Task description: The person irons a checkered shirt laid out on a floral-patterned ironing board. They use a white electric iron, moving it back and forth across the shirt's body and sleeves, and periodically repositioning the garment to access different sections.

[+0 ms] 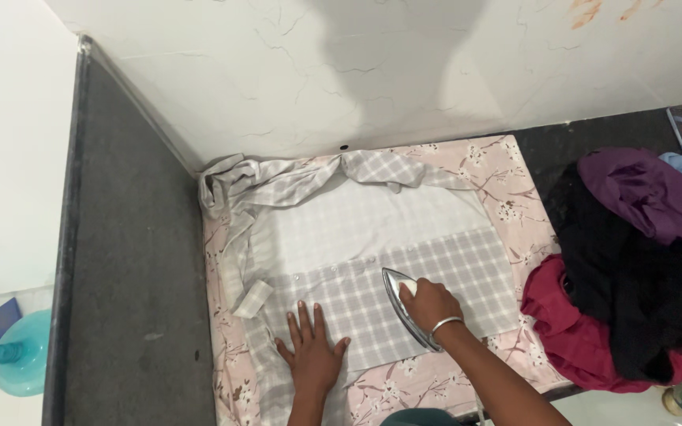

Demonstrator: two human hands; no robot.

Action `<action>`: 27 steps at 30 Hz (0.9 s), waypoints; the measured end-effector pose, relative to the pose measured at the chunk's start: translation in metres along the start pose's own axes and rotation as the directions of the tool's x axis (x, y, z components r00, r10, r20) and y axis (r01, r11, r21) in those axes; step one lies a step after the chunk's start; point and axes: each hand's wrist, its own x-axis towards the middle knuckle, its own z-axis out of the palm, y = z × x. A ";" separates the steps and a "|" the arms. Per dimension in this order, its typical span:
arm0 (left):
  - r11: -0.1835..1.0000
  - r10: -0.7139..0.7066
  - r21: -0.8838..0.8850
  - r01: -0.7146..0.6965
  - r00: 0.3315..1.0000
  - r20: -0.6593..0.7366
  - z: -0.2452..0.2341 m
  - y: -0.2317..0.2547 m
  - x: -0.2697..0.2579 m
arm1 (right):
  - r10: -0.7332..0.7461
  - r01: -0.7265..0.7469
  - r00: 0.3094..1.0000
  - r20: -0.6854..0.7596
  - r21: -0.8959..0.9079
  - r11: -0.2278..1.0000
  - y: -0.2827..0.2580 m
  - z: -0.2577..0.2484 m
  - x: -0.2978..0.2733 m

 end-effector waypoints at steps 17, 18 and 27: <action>1.000 0.008 -0.005 -0.008 1.000 0.006 0.002 -0.001 0.002 | 0.054 -0.053 0.998 -0.012 0.088 0.995 -0.026 -0.017 0.027; 1.000 0.005 -0.003 -0.005 1.000 0.010 0.002 -0.001 0.002 | 0.049 -0.047 0.999 -0.021 0.089 0.995 -0.026 -0.017 0.030; 0.999 0.019 -0.033 -0.019 1.000 -0.023 0.000 -0.002 -0.002 | -0.006 0.006 1.000 0.014 0.015 1.000 -0.010 -0.006 0.028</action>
